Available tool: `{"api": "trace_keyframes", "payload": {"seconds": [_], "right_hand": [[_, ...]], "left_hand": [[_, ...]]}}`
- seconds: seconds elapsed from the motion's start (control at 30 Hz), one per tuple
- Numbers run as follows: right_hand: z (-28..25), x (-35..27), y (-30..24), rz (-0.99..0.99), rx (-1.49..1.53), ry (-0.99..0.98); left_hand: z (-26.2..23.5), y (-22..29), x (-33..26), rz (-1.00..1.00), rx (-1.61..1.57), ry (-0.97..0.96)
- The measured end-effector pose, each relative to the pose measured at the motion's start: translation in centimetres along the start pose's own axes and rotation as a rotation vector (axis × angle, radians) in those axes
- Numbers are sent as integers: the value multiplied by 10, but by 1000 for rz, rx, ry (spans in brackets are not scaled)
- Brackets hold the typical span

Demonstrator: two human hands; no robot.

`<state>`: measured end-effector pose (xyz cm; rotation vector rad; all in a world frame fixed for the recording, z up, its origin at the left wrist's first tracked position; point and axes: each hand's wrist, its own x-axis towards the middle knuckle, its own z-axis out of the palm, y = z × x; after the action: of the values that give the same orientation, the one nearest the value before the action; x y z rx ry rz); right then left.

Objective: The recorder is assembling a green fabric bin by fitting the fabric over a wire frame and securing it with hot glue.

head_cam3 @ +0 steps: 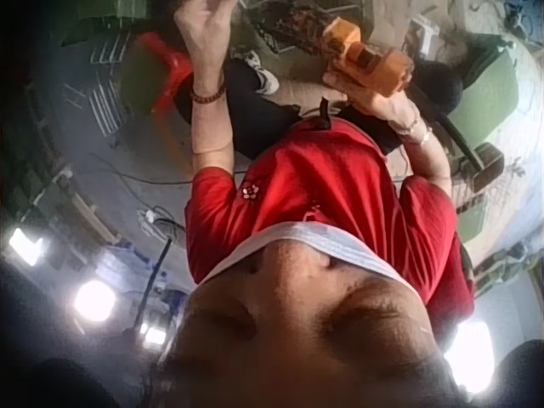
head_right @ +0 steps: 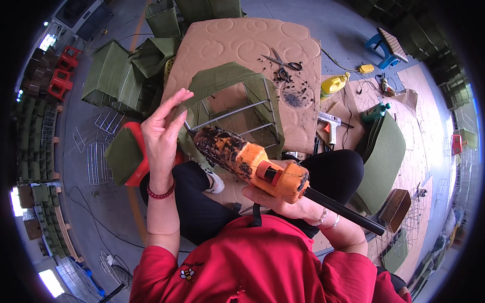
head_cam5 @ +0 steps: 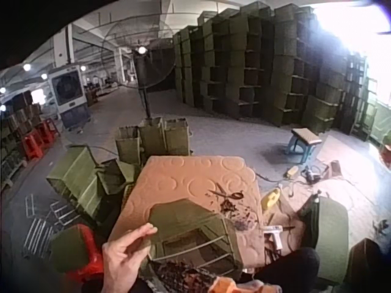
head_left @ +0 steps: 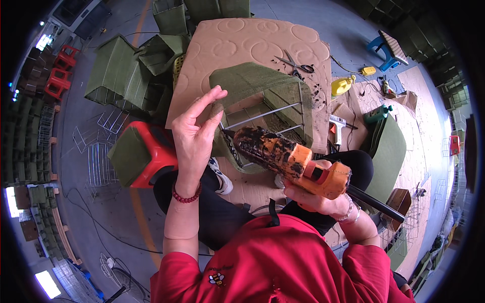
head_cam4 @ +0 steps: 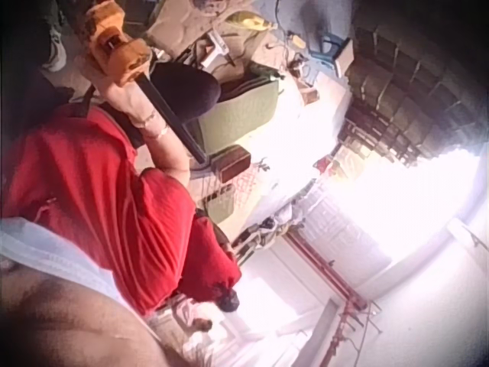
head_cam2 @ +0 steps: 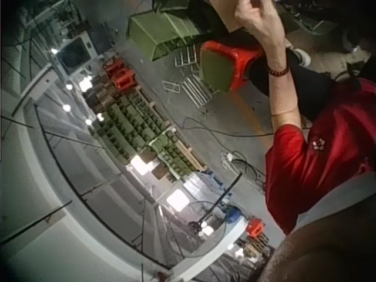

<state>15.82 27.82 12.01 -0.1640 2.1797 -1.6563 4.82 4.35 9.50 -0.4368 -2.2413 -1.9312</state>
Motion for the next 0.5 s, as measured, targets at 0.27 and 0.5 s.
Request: {"api": "trace_keyframes", "payload": {"seconds": [0.27, 0.5], "right_hand": [[2, -7, 14, -22, 75, 35], [1, -23, 15, 136, 130, -51]], "left_hand": [[0, -8, 2, 32, -15, 30], [0, -8, 4, 12, -23, 41]]}}
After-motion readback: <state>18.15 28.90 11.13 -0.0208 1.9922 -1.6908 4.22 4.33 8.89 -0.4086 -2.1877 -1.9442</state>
